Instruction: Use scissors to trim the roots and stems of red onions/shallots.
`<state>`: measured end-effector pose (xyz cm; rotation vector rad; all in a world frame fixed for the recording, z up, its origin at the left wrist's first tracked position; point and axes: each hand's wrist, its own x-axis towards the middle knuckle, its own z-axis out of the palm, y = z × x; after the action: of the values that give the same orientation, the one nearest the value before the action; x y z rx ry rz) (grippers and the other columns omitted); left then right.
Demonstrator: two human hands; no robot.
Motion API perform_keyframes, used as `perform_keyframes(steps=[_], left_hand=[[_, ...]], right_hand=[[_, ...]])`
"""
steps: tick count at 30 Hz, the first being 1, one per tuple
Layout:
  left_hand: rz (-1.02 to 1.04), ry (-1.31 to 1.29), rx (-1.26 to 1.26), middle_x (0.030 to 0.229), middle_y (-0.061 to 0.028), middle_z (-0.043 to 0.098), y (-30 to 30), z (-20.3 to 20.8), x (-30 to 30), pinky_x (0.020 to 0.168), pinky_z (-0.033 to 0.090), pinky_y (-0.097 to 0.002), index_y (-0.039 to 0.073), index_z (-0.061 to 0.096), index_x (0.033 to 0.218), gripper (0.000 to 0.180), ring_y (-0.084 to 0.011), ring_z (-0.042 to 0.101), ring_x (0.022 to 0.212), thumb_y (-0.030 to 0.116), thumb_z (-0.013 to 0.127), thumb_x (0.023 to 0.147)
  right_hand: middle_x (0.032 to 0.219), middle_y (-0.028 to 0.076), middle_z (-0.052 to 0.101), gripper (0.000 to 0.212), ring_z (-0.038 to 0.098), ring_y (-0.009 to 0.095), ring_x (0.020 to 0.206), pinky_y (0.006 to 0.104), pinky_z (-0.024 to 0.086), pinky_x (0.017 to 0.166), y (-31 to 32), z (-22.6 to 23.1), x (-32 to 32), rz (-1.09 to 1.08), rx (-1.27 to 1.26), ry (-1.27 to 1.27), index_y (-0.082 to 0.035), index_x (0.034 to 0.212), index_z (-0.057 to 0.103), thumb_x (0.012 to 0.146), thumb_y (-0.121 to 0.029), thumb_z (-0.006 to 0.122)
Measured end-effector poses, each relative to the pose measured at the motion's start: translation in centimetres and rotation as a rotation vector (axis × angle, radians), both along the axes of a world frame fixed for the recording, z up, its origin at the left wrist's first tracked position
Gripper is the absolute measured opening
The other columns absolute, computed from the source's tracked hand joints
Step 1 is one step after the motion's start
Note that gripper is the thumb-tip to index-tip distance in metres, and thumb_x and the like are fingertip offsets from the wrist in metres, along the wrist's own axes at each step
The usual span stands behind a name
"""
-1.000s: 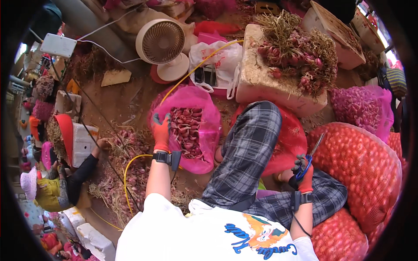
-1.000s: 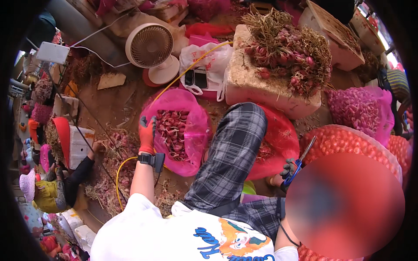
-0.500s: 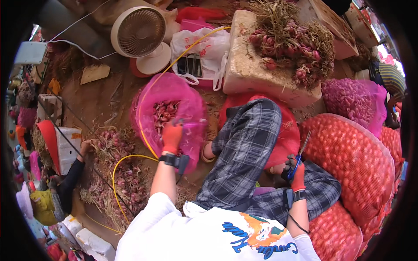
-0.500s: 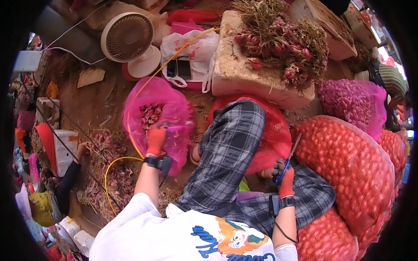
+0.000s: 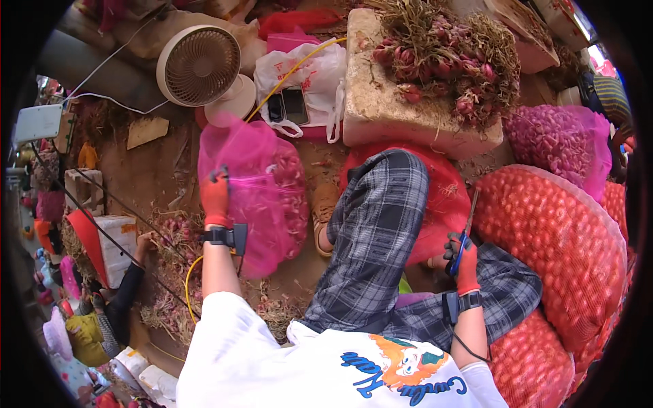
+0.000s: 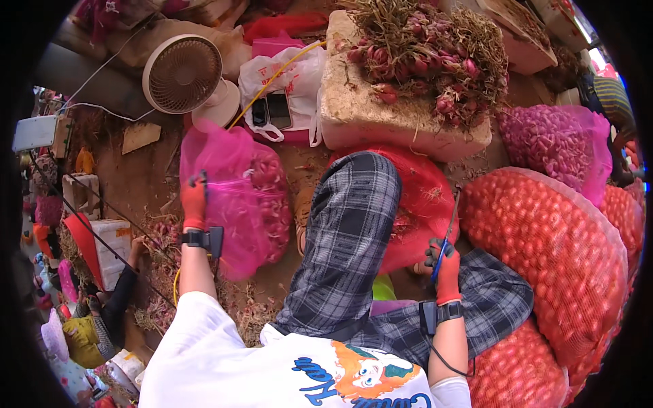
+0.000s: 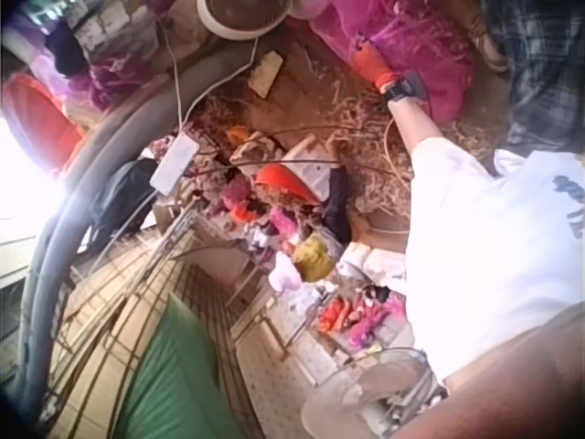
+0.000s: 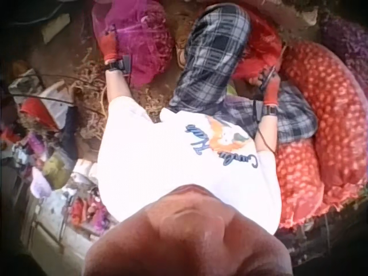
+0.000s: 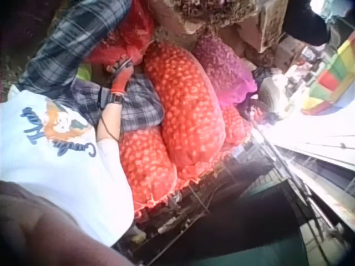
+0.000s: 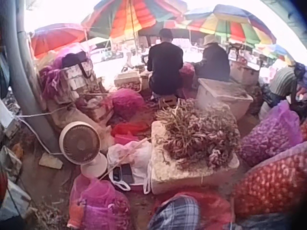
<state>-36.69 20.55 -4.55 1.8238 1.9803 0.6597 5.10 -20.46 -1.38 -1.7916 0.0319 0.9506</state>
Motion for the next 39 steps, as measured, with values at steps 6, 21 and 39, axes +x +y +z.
perform_keyframes(steps=[6, 21, 39], left_hand=[[-0.057, -0.435, -0.383, 0.076, -0.0082, 0.064, -1.2, -0.4, 4.8, 0.068, 0.046, -0.0302, 0.002, 0.062, 0.104, 0.038, -0.0171, 0.059, 0.074, 0.034, 0.055, 0.085], [-0.902, 0.283, 0.348, 0.120, -0.0182, 0.051, 5.6, 2.5, -1.9, 0.089, 0.044, -0.0405, 0.001, 0.044, 0.126, 0.066, -0.0377, 0.050, 0.107, -0.003, 0.067, 0.064], [-0.977, 0.421, 0.103, 0.112, -0.0186, 0.052, -4.1, 6.8, 40.0, 0.084, 0.044, -0.0463, 0.012, 0.047, 0.120, 0.048, -0.0384, 0.054, 0.099, 0.026, 0.060, 0.077]], right_hand=[[0.069, 0.003, 0.059, 0.017, 0.051, 0.007, 0.052, 0.0208, 0.040, 0.048, 0.7, -0.4, -0.2, 0.149, -0.032, -0.108, 0.000, 0.095, 0.063, 0.082, -0.010, 0.059], [0.068, -0.002, 0.058, 0.020, 0.050, 0.005, 0.055, 0.0197, 0.039, 0.049, 0.5, 5.0, 1.1, 0.032, 0.172, -0.228, -0.002, 0.098, 0.063, 0.081, -0.011, 0.062], [0.070, 0.011, 0.058, 0.038, 0.058, 0.027, 0.062, 0.0356, 0.045, 0.059, 1.9, 11.7, 5.6, 0.398, 0.009, -0.848, -0.005, 0.089, 0.060, 0.070, -0.035, 0.075]])
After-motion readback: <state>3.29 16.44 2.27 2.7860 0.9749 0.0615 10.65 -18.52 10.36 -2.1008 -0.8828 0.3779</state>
